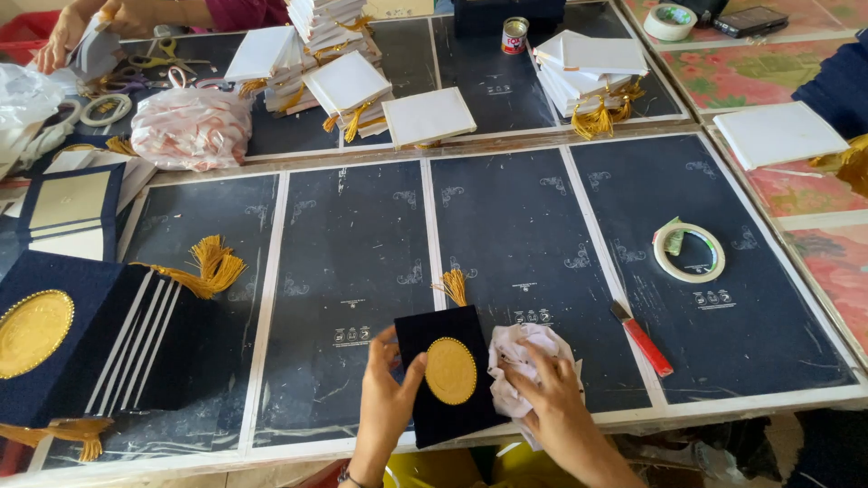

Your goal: Workers are manually assembling decorative invitation booklets by placing inserts and cleaning the covers.

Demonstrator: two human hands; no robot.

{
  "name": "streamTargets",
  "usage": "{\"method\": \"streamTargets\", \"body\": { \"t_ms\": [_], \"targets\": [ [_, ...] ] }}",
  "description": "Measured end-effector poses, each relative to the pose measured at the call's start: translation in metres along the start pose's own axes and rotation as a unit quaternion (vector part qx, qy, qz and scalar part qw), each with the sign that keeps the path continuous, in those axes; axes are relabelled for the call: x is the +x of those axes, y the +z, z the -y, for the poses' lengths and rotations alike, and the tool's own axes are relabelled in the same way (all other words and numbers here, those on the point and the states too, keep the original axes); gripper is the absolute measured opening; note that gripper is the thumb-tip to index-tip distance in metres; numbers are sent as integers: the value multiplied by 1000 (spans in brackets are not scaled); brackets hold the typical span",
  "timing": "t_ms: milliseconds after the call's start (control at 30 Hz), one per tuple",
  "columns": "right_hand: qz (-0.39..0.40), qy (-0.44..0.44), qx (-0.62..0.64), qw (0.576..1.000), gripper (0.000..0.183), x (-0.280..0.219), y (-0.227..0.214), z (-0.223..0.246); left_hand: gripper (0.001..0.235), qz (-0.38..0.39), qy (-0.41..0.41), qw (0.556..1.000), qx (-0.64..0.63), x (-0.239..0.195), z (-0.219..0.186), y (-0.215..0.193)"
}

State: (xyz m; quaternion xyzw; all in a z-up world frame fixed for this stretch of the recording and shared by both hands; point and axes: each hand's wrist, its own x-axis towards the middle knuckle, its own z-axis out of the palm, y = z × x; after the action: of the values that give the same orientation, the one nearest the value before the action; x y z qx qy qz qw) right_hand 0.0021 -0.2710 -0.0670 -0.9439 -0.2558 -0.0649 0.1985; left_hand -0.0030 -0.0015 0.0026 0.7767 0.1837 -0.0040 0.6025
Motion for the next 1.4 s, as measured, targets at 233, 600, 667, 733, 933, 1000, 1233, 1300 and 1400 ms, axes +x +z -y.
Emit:
{"method": "streamTargets", "body": {
  "t_ms": [233, 600, 667, 733, 933, 1000, 1233, 1300, 1400],
  "targets": [
    [-60, 77, 220, 971, 50, 16, -22, -4, 43, -10, 33, 995, 92, -4, 25, 16],
    [-43, 107, 342, 933, 59, -9, -5, 22, 49, -6, 40, 998, 56, -11, 55, -20],
    [-50, 117, 354, 926, 53, -2, -8, 13, 51, -2, 27, 998, 51, -11, 47, -23],
    [-57, 128, 367, 920, 48, 7, -17, 12, 53, 2, 14, 999, 46, -9, 46, -21],
    [-80, 212, 366, 902, 69, 2, -10, 33, 34, -44, -20, 999, -18, -6, 47, 4],
    [93, 169, 292, 937, 78, -8, -1, 46, 38, -51, 25, 998, 5, -5, 49, 7],
    [-62, 42, 250, 965, 58, 20, 27, 34, 40, -37, 72, 993, 86, -2, 66, 2],
    [-69, 36, 268, 960, 50, 50, 26, 34, 41, -29, 58, 991, 116, 0, 71, 1],
    [-115, -5, 271, 956, 57, 102, 23, 28, 44, -28, 69, 991, 108, 0, 69, 0]
  ]
}}
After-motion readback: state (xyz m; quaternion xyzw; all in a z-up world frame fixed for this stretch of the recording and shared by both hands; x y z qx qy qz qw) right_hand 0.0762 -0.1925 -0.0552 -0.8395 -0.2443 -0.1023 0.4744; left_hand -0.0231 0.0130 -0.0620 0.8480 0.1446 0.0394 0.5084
